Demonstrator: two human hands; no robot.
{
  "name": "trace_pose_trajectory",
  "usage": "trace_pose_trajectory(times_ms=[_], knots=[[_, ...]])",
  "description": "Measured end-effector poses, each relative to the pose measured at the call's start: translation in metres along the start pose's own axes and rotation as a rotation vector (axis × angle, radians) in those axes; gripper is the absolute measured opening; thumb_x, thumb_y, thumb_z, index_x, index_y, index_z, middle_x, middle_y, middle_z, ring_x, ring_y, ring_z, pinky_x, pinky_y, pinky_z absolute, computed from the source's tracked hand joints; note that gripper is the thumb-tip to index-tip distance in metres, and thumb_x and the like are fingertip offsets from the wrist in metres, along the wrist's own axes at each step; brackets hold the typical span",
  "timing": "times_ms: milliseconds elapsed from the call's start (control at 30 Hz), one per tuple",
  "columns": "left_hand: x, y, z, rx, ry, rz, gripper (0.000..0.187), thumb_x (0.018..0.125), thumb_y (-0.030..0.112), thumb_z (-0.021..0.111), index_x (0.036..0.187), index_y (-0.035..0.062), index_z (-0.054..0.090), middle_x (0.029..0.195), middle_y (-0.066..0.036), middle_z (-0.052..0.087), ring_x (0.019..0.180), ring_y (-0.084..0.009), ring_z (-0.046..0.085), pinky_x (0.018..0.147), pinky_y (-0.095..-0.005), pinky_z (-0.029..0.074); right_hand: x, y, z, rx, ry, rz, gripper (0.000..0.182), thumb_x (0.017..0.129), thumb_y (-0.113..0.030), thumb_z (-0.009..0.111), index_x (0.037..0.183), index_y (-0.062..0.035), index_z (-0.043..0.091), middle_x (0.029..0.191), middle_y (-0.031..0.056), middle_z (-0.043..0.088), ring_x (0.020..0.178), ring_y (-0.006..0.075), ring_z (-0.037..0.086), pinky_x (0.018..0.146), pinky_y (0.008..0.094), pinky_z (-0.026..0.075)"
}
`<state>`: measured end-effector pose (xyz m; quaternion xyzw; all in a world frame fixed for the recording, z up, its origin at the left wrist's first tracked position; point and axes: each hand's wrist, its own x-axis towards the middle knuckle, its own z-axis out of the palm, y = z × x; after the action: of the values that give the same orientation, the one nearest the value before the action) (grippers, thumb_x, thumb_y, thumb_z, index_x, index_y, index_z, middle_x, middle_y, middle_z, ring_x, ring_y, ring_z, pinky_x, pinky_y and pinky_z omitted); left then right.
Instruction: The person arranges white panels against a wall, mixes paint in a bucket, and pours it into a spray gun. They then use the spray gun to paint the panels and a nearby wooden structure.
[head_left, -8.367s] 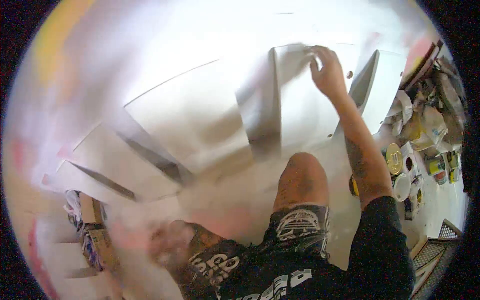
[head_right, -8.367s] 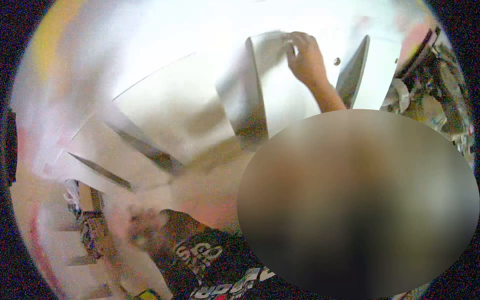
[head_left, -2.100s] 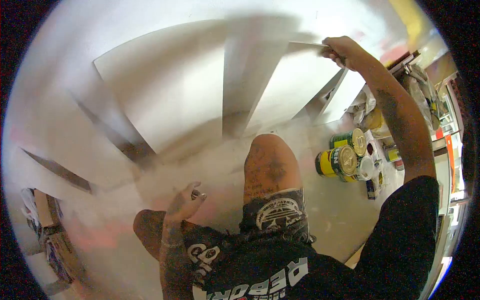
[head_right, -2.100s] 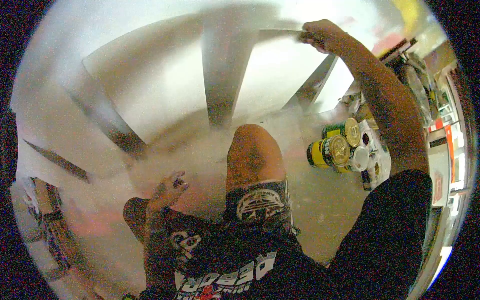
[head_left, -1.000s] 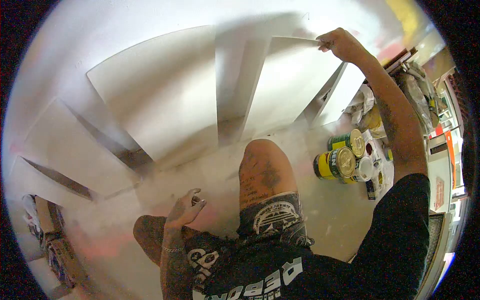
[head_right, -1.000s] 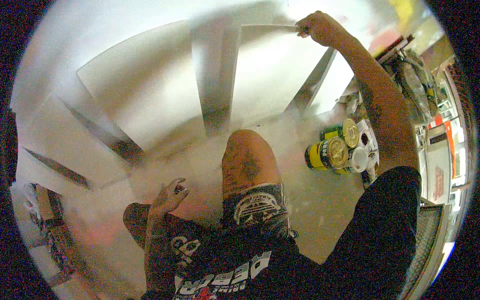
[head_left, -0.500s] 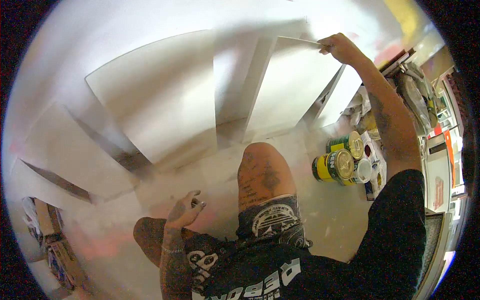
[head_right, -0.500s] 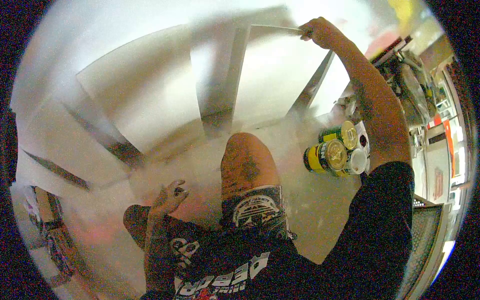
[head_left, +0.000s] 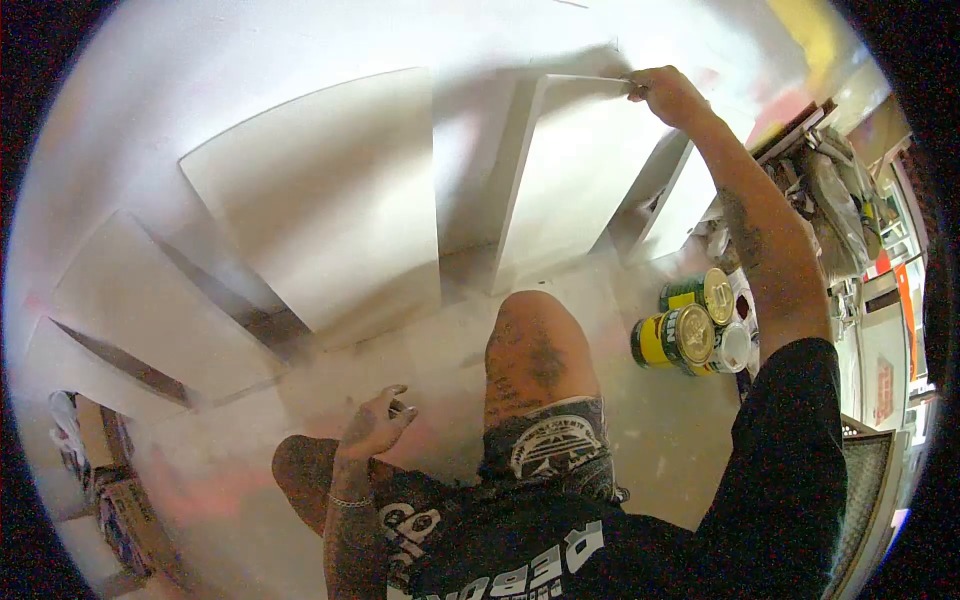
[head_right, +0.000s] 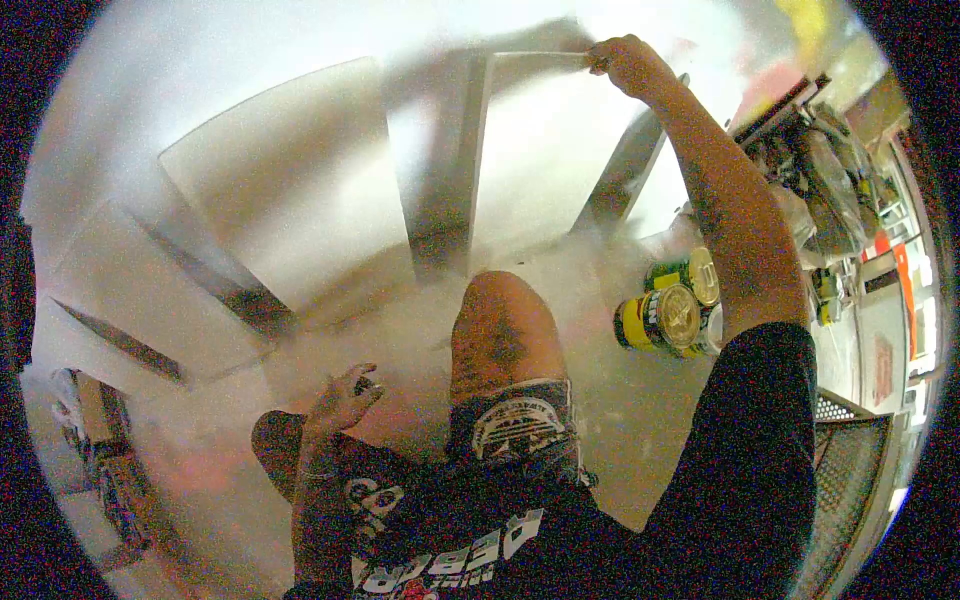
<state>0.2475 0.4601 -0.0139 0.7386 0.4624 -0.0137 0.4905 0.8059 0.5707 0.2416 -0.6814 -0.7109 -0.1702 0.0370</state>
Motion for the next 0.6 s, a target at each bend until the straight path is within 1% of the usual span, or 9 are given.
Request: trace_pose_trajectory(times_ms=[133, 200, 267, 367, 433, 467, 500, 533, 600], knots=[[0.000, 0.000, 0.000, 0.025, 0.014, -0.010, 0.052, 0.086, 0.032, 0.061, 0.127, 0.0033, 0.048, 0.100, -0.018, 0.065, 0.092, -0.0275, 0.063, 0.084, -0.0377, 0.049, 0.003, 0.001, 0.008, -0.052, 0.029, 0.055, 0.019, 0.084, -0.008, 0.052, 0.092, -0.0099, 0.069, 0.090, 0.0135, 0.068, 0.081, 0.0310, 0.066, 0.077, 0.0403, 0.053], [0.000, 0.001, -0.001, 0.042, 0.014, 0.007, 0.052, 0.086, 0.032, 0.061, 0.127, 0.0033, 0.048, 0.100, -0.018, 0.065, 0.093, -0.0280, 0.063, 0.084, -0.0382, 0.049, 0.005, 0.011, 0.011, -0.017, 0.071, -0.062, 0.019, 0.083, -0.008, 0.051, 0.091, -0.0110, 0.069, 0.088, 0.0141, 0.068, 0.080, 0.0315, 0.067, 0.076, 0.0410, 0.054], [0.001, 0.002, -0.001, 0.061, 0.016, 0.030, 0.052, 0.086, 0.032, 0.061, 0.127, 0.0033, 0.049, 0.100, -0.018, 0.065, 0.093, -0.0286, 0.063, 0.085, -0.0387, 0.049, 0.009, 0.015, 0.013, -0.032, 0.050, -0.050, 0.020, 0.082, -0.008, 0.051, 0.091, -0.0110, 0.069, 0.088, 0.0139, 0.068, 0.080, 0.0315, 0.067, 0.075, 0.0409, 0.054], [0.007, -0.004, 0.003, 0.012, 0.002, 0.030, 0.052, 0.086, 0.033, 0.061, 0.127, 0.0034, 0.049, 0.101, -0.019, 0.065, 0.093, -0.0295, 0.063, 0.085, -0.0394, 0.049, 0.012, 0.017, 0.016, -0.056, 0.036, -0.034, 0.019, 0.082, -0.009, 0.052, 0.091, -0.0108, 0.069, 0.086, 0.0136, 0.068, 0.080, 0.0316, 0.066, 0.075, 0.0408, 0.054], [0.011, -0.012, 0.006, 0.001, -0.012, 0.020, 0.052, 0.086, 0.033, 0.061, 0.127, 0.0031, 0.049, 0.100, -0.018, 0.065, 0.088, -0.0272, 0.064, 0.080, -0.0376, 0.050, 0.013, 0.018, 0.018, -0.060, 0.049, -0.031, 0.018, 0.082, -0.009, 0.053, 0.091, -0.0107, 0.069, 0.085, 0.0134, 0.068, 0.080, 0.0316, 0.066, 0.074, 0.0409, 0.054], [0.010, -0.006, 0.003, 0.006, -0.011, 0.019, 0.052, 0.086, 0.033, 0.061, 0.127, 0.0031, 0.049, 0.100, -0.018, 0.065, 0.088, -0.0272, 0.064, 0.080, -0.0376, 0.050, 0.012, 0.015, 0.016, -0.077, 0.030, -0.008, 0.020, 0.082, -0.005, 0.050, 0.091, -0.0077, 0.067, 0.084, 0.0142, 0.068, 0.079, 0.0317, 0.066, 0.074, 0.0395, 0.053], [0.009, 0.002, 0.000, -0.011, -0.038, -0.019, 0.052, 0.086, 0.034, 0.061, 0.127, 0.0031, 0.048, 0.100, -0.018, 0.065, 0.086, -0.0256, 0.063, 0.077, -0.0365, 0.051, 0.012, 0.013, 0.014, -0.093, 0.010, 0.015, 0.021, 0.081, 0.000, 0.048, 0.091, -0.0046, 0.066, 0.082, 0.0151, 0.068, 0.078, 0.0318, 0.066, 0.075, 0.0381, 0.053], [0.006, 0.006, -0.001, -0.029, -0.063, -0.057, 0.053, 0.086, 0.034, 0.060, 0.127, 0.0031, 0.048, 0.100, -0.017, 0.065, 0.083, -0.0239, 0.063, 0.074, -0.0354, 0.051, 0.010, 0.009, 0.011, -0.089, 0.014, 0.018, 0.021, 0.081, 0.000, 0.048, 0.091, -0.0046, 0.066, 0.082, 0.0151, 0.068, 0.078, 0.0318, 0.066, 0.075, 0.0381, 0.053], [0.009, -0.001, 0.006, -0.031, -0.037, -0.038, 0.053, 0.087, 0.034, 0.060, 0.128, 0.0030, 0.048, 0.100, -0.017, 0.065, 0.081, -0.0226, 0.063, 0.072, -0.0348, 0.051, 0.007, 0.005, 0.004, -0.173, 0.004, -0.095, 0.018, 0.082, -0.001, 0.050, 0.090, -0.0051, 0.066, 0.081, 0.0150, 0.068, 0.076, 0.0327, 0.066, 0.072, 0.0390, 0.052]])
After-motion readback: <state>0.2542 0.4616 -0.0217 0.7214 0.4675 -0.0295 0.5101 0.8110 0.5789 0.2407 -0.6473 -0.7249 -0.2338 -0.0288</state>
